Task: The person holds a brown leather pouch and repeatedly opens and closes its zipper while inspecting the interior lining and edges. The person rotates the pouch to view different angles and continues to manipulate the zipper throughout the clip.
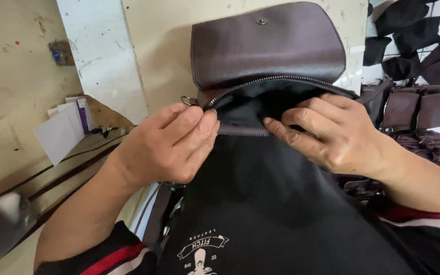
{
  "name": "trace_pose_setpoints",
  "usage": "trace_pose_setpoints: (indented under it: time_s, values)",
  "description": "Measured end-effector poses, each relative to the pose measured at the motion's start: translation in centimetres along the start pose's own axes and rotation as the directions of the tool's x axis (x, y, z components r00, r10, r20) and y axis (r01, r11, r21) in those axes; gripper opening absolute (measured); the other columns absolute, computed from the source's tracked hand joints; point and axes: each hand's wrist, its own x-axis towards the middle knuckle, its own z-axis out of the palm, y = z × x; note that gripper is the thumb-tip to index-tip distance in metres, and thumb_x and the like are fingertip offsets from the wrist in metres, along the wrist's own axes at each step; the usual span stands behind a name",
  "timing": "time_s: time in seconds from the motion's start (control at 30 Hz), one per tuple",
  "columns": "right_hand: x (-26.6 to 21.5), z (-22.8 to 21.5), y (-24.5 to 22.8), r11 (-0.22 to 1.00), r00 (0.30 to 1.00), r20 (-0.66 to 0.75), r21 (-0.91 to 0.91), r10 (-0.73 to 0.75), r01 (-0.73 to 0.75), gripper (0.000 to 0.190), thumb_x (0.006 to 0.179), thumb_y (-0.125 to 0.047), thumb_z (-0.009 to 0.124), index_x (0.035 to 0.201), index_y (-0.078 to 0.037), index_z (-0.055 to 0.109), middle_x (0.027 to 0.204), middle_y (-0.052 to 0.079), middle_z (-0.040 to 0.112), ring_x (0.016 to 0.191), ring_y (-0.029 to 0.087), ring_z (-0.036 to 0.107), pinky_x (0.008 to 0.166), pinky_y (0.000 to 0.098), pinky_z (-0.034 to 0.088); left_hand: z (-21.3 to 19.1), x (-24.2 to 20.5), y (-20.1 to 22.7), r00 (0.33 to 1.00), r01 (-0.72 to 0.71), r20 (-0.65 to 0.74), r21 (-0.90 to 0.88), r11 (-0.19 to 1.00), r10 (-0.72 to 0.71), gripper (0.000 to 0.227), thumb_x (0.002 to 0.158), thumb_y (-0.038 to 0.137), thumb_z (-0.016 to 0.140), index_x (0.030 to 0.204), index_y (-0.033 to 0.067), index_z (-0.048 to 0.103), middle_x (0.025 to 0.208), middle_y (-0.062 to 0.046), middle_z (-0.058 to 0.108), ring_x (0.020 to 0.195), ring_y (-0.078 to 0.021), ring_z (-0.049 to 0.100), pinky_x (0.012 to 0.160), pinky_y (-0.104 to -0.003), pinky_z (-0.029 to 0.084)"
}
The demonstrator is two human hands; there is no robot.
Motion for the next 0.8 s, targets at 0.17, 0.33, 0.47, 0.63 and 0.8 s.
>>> trace_pose_setpoints:
  time_s: [0.17,0.33,0.47,0.63,0.8]
  values:
    - [0.5,-0.4,0.0,1.000,0.999,0.031,-0.022,-0.014,0.015,0.015,0.104,0.000,0.067,0.115,-0.004,0.076,0.093,0.007,0.060,0.073,0.018,0.057,0.062,0.0300,0.042,-0.4,0.4,-0.2,0.999,-0.010,0.053,-0.011,1.000,0.011,0.013,0.099,0.000,0.072,0.086,0.0017,0.072,0.092,-0.010,0.066,0.086,-0.0196,0.056,0.071,-0.028,0.052]
    - [1.3,-0.5,-0.2,0.999,0.999,0.051,-0.043,0.001,0.001,0.007,0.104,-0.007,0.073,0.110,-0.006,0.075,0.095,0.006,0.062,0.071,0.017,0.056,0.059,0.0290,0.042,-0.3,0.7,-0.3,0.998,0.000,0.066,-0.026,1.000,0.002,0.022,0.100,-0.007,0.063,0.080,0.0028,0.066,0.092,-0.010,0.063,0.082,-0.0200,0.054,0.070,-0.030,0.048]
    - [2.2,0.0,-0.7,0.998,1.000,-0.026,-0.060,0.014,-0.015,0.017,0.100,-0.005,0.086,0.095,-0.005,0.070,0.091,0.006,0.064,0.071,0.017,0.055,0.059,0.0288,0.039,0.0,0.6,-0.3,1.000,-0.011,0.025,-0.029,1.000,0.012,0.022,0.097,-0.009,0.068,0.078,0.0018,0.066,0.092,-0.011,0.064,0.085,-0.0213,0.055,0.069,-0.030,0.051]
    - [2.2,0.4,-0.8,0.999,0.999,-0.049,-0.043,0.015,-0.017,0.013,0.101,-0.002,0.081,0.093,-0.004,0.070,0.089,0.006,0.063,0.069,0.018,0.055,0.059,0.0297,0.035,0.2,0.2,-0.2,1.000,0.003,0.012,-0.023,1.000,-0.003,0.022,0.097,-0.009,0.068,0.079,0.0030,0.065,0.093,-0.010,0.063,0.086,-0.0216,0.055,0.069,-0.030,0.053]
    - [2.4,0.5,-1.0,0.998,0.998,-0.063,-0.067,0.002,-0.006,0.013,0.100,-0.001,0.080,0.091,-0.005,0.072,0.089,0.007,0.065,0.068,0.018,0.056,0.060,0.0290,0.037,0.2,0.1,-0.1,1.000,-0.003,0.022,-0.024,1.000,0.004,0.022,0.097,-0.011,0.067,0.080,0.0035,0.067,0.092,-0.009,0.063,0.089,-0.0207,0.055,0.072,-0.029,0.055]
